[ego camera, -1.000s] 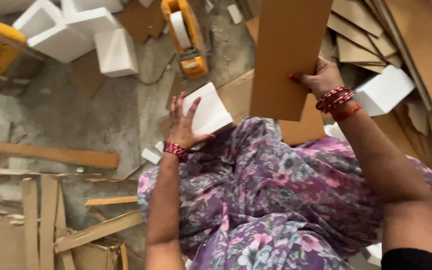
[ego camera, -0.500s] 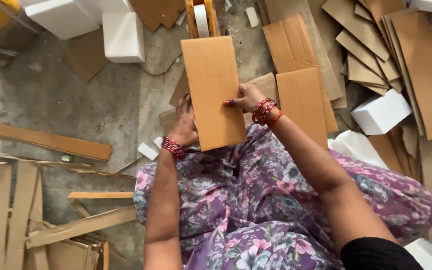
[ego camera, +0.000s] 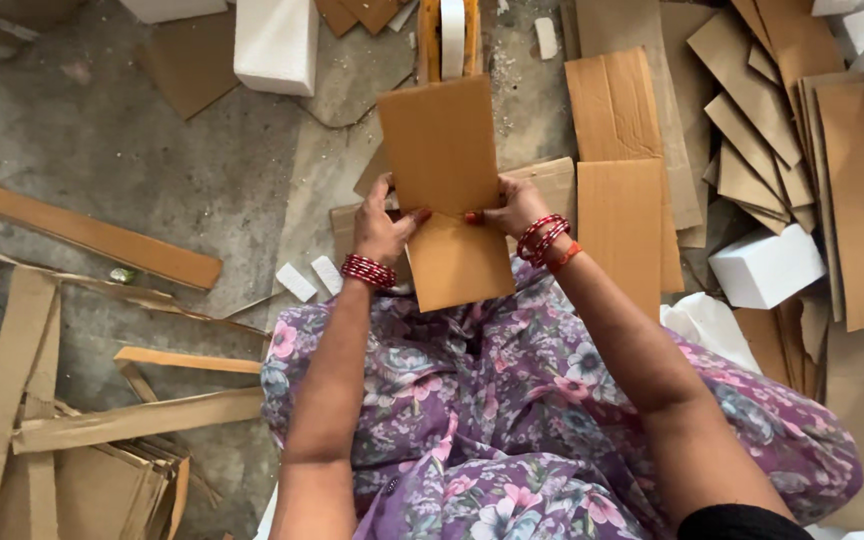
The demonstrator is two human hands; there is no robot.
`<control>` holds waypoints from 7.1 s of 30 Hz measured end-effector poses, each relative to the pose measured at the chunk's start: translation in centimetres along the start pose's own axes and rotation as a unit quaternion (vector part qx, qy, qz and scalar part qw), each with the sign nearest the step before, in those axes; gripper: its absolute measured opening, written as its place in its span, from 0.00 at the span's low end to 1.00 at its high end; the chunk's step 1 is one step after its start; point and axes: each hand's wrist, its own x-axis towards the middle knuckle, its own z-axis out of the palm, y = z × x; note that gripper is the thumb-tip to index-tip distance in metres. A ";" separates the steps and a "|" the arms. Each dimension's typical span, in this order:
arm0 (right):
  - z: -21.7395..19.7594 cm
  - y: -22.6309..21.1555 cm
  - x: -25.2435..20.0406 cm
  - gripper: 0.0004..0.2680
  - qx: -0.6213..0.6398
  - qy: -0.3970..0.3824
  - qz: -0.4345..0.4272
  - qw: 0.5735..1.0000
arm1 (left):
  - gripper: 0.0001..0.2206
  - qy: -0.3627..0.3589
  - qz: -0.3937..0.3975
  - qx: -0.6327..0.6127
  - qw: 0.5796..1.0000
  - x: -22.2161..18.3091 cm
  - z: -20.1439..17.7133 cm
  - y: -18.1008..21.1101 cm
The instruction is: The person assembles small cardboard boxes by inserting white foam inserts and securing the flaps with a tape dispenser. The person repeatedly picks up foam pieces and cardboard, places them together, and tapes the boxes closed.
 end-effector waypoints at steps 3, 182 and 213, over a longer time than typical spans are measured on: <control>-0.3 1.2 0.7 0.13 0.020 -0.001 0.010 1.000 | 0.23 0.006 0.012 -0.073 0.997 -0.1 0.5 -0.4; 3.7 -4.5 -8.2 0.20 -0.499 -0.068 -0.194 0.842 | 0.27 0.072 0.243 0.179 0.951 -0.6 3.1 -0.6; 1.8 -5.3 -0.3 0.16 -0.328 0.096 -0.368 0.865 | 0.14 0.074 0.257 0.250 0.931 1.0 3.6 -0.2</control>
